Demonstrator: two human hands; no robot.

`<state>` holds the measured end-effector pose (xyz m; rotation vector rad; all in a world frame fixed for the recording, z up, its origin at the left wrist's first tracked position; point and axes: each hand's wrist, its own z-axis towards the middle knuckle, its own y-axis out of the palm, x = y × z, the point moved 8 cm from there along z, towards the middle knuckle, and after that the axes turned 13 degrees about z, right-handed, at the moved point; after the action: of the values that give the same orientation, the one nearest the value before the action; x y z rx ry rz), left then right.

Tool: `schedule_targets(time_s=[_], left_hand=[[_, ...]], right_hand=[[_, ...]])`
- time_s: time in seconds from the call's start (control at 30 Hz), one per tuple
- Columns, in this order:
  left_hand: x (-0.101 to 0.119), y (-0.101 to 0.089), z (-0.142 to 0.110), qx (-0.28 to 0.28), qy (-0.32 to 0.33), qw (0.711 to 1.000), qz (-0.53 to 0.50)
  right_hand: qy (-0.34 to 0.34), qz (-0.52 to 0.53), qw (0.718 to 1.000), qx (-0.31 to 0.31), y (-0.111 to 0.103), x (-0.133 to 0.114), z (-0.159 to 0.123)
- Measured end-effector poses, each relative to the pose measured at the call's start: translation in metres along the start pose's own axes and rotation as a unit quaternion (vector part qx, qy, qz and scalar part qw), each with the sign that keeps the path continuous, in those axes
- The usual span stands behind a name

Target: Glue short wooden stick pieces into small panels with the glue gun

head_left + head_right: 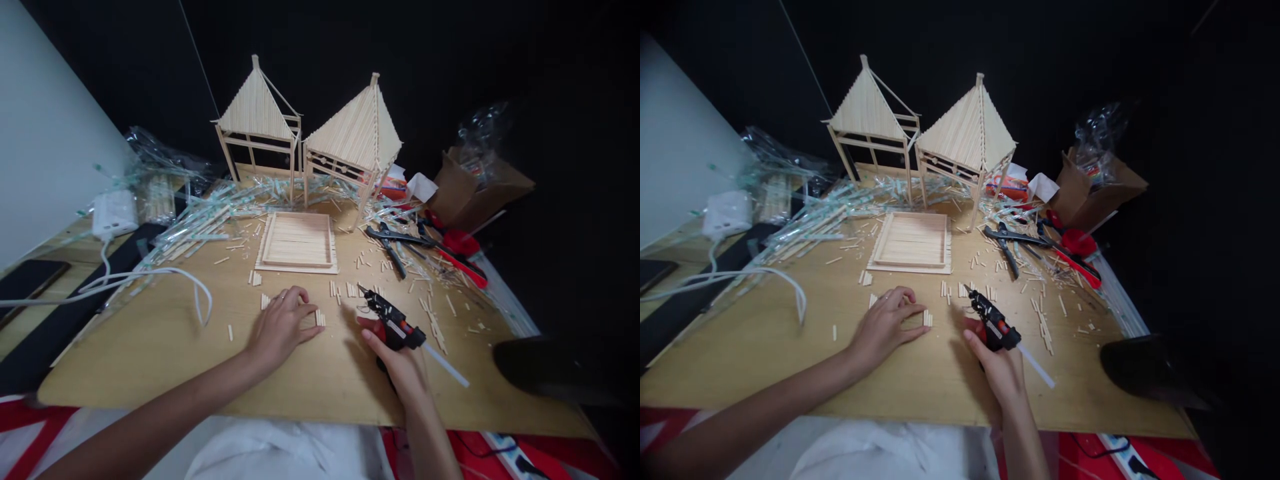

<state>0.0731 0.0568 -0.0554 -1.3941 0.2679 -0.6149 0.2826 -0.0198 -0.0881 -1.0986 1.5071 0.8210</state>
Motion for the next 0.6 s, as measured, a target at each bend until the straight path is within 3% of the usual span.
schedule_targets(time_s=[0.6], left_hand=[[0.009,-0.006,-0.002,0.012,0.014,1.0,0.02]], right_hand=[[-0.021,0.006,1.0,-0.01,0.005,-0.013,-0.002]])
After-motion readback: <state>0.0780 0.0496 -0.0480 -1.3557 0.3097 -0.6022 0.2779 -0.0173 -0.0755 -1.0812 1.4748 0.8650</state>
